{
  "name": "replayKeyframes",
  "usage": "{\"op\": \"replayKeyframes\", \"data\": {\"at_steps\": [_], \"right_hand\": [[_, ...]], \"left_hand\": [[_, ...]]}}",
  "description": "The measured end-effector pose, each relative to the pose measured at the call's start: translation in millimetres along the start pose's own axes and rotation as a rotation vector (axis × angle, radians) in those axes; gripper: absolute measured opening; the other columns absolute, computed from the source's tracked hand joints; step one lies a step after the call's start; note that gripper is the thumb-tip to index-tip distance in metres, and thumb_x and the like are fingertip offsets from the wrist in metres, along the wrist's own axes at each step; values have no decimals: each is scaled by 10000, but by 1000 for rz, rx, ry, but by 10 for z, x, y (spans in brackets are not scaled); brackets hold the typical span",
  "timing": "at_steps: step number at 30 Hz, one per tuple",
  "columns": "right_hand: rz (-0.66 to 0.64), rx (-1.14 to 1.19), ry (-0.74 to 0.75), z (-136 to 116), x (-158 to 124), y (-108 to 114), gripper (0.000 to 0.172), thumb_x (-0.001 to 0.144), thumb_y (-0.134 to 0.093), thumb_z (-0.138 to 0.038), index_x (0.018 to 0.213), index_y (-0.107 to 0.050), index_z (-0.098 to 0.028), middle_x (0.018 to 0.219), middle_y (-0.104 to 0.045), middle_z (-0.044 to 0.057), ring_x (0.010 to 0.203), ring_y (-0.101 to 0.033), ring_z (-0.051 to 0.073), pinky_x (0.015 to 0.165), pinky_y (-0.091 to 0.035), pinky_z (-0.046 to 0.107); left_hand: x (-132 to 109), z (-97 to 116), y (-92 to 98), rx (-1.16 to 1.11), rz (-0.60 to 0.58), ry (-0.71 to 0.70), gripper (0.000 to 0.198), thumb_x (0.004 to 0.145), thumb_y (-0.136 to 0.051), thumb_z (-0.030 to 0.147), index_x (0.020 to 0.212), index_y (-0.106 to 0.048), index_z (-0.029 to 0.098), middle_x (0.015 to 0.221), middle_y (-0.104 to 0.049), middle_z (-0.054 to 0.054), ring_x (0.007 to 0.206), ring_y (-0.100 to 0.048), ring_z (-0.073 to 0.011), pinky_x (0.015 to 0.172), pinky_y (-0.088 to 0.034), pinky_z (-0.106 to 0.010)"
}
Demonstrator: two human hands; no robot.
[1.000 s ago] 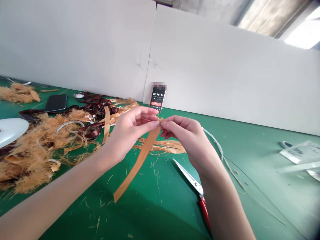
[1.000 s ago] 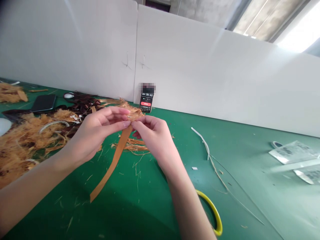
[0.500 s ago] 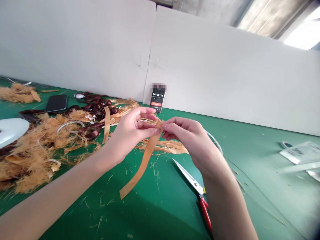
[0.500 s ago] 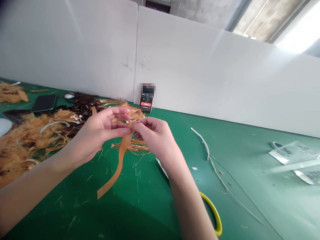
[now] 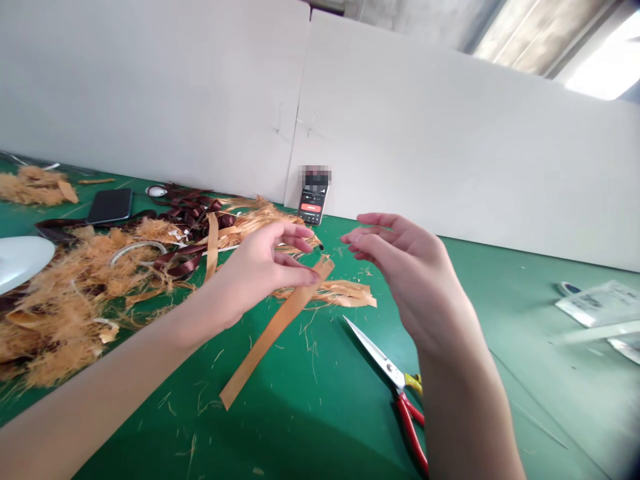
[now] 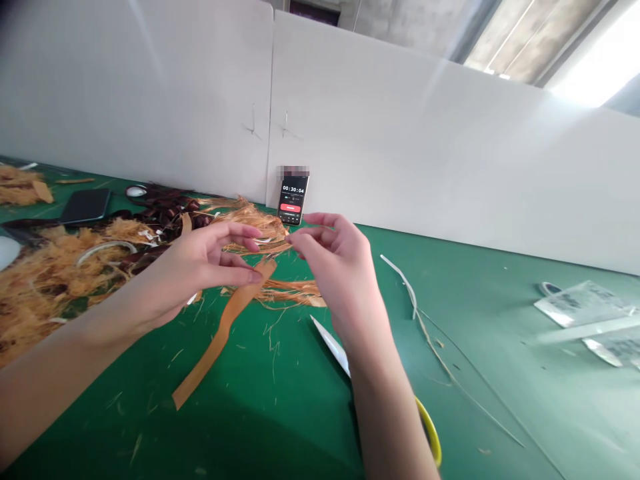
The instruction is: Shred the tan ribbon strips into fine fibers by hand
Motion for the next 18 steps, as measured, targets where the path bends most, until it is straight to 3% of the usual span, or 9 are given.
{"op": "replayKeyframes", "data": {"at_steps": [4,8,10,16,18], "right_hand": [[-189,-55,-65,52,-45,-149,352,727,-696,-261,1044,-575,-169,844,-739,18,799,-664,143,697,-501,279],[-339,-118,-118,107,-118,-306,329,701,-683,-184,1009,-567,-181,776,-736,3,732,-676,152,615,-500,271],[-313,-173,-118,105,-114,-280,322,693,-671,-170,999,-569,-184,749,-735,2,701,-670,156,584,-486,271],[-63,-290,-70,-7,-47,42,336,682,-701,-208,991,-574,-169,747,-721,8,690,-648,152,573,-460,269],[-59,-257,-80,-16,-53,67,328,711,-695,-236,1007,-568,-172,771,-722,11,723,-656,157,578,-459,265]], "left_hand": [[-7,1,-19,-9,-25,9,478,649,-802,207,1082,-601,208,1097,-609,-25,828,-662,-160,725,-552,-297],[-14,-13,-72,3,-73,20,489,663,-796,249,1104,-588,224,1104,-606,-28,836,-651,-171,762,-543,-347],[-19,-21,-91,12,-84,33,496,656,-797,244,1104,-586,227,1064,-607,-18,807,-642,-159,758,-538,-348],[-49,-18,-116,43,-101,101,480,641,-786,191,1082,-596,215,987,-604,-1,784,-623,-137,719,-530,-303],[-50,-6,-113,48,-101,103,483,642,-787,196,1085,-595,217,989,-602,1,785,-619,-135,704,-529,-293]]}}
Point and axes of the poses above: each hand's wrist, its own x-axis towards the middle knuckle, its own y-axis out of the back of the hand, z = x × y, the point moved 10 cm from there along x, towards the middle knuckle
